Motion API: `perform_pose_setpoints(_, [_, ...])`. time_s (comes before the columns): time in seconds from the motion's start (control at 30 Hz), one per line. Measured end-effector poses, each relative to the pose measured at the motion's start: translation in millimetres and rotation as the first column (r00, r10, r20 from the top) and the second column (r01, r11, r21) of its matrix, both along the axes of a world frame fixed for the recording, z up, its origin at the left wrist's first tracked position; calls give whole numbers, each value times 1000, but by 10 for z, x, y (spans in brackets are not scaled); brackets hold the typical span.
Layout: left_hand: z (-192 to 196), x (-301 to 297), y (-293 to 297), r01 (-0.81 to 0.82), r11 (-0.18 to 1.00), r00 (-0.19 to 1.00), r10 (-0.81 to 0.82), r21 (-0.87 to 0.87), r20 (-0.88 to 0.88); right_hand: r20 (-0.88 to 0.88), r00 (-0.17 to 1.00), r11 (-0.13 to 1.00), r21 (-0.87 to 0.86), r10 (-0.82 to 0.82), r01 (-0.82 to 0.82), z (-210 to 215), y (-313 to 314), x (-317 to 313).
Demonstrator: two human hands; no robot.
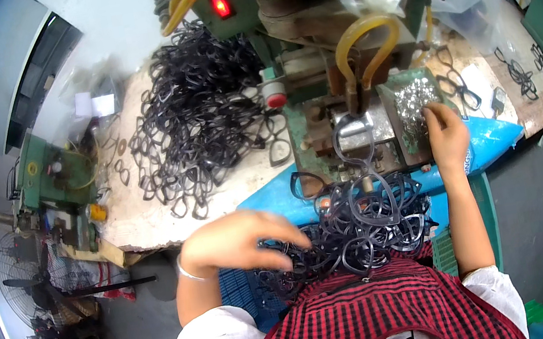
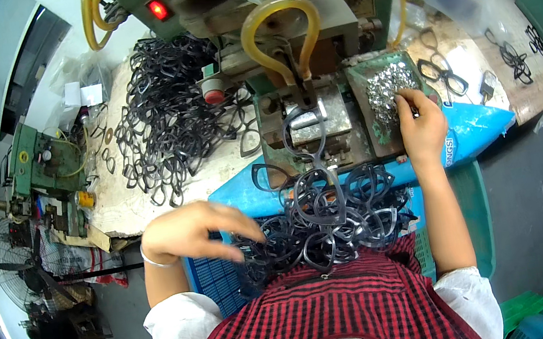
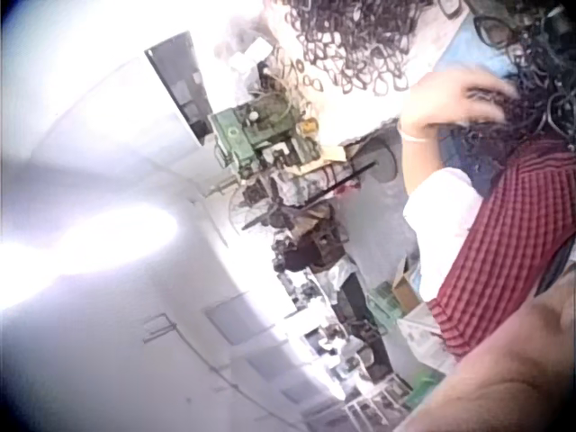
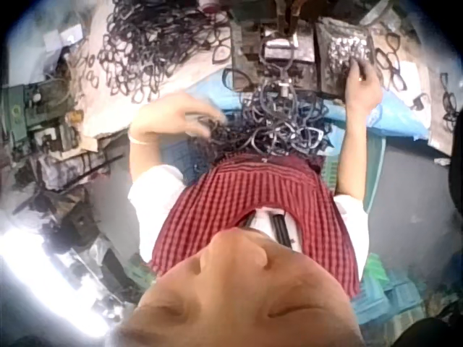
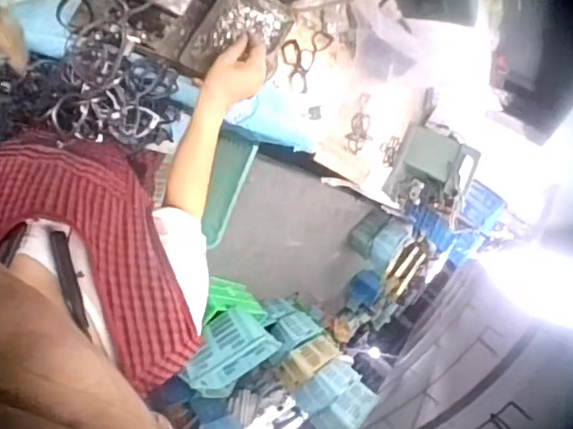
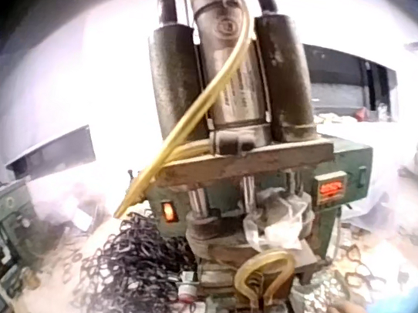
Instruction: The person repeatedly picks up black plastic eyeglass frames and small metal screws, inserts the screws into the frames, and places them into a machine to secure the components. The finished frames are then placed into a blue basket.
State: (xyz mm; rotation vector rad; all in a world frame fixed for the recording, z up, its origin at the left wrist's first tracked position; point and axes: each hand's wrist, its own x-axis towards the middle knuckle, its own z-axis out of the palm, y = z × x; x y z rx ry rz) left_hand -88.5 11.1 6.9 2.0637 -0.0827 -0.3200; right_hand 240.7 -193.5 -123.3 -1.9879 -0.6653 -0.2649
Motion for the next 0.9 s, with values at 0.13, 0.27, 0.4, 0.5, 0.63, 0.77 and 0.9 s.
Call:
perform_pose_setpoints(0.13, [-373, 477, 297, -678, 562, 735, 512, 474, 445, 21, 998, 998, 32, 57, -57, 78, 71, -11])
perform_pose_setpoints(0.27, [-1289, 1117, 810, -800, 105, 553, 512, 591, 657, 130, 986, 994, -25, 107, -104, -3, 160, 51])
perform_pose_setpoints(0.4, [-1899, 1310, 1090, -785, -15, 524, 517, 620, 677, 105, 994, 1000, -15, 17, -16, -29, -252, 8])
perform_pose_setpoints(0.5, [-1728, 1021, 996, -872, 62, 453, 475, 485, 754, -2, 1000, 998, 57, -13, 13, -9, -579, -26])
perform_pose_setpoints(0.63, [-1819, 1070, 1070, -822, 193, 558, 462, 536, 690, -113, 969, 964, 179, 218, -195, 346, -348, -238])
perform_pose_setpoints(0.77, [-1924, 1193, 1038, -733, 71, 552, 643, 677, 531, -1, 888, 844, 311, 460, -437, 731, 322, -463])
perform_pose_setpoints(0.9, [-1895, 1149, 978, -775, 58, 536, 588, 629, 606, -173, 784, 720, 545, 597, -428, 706, 572, -619])
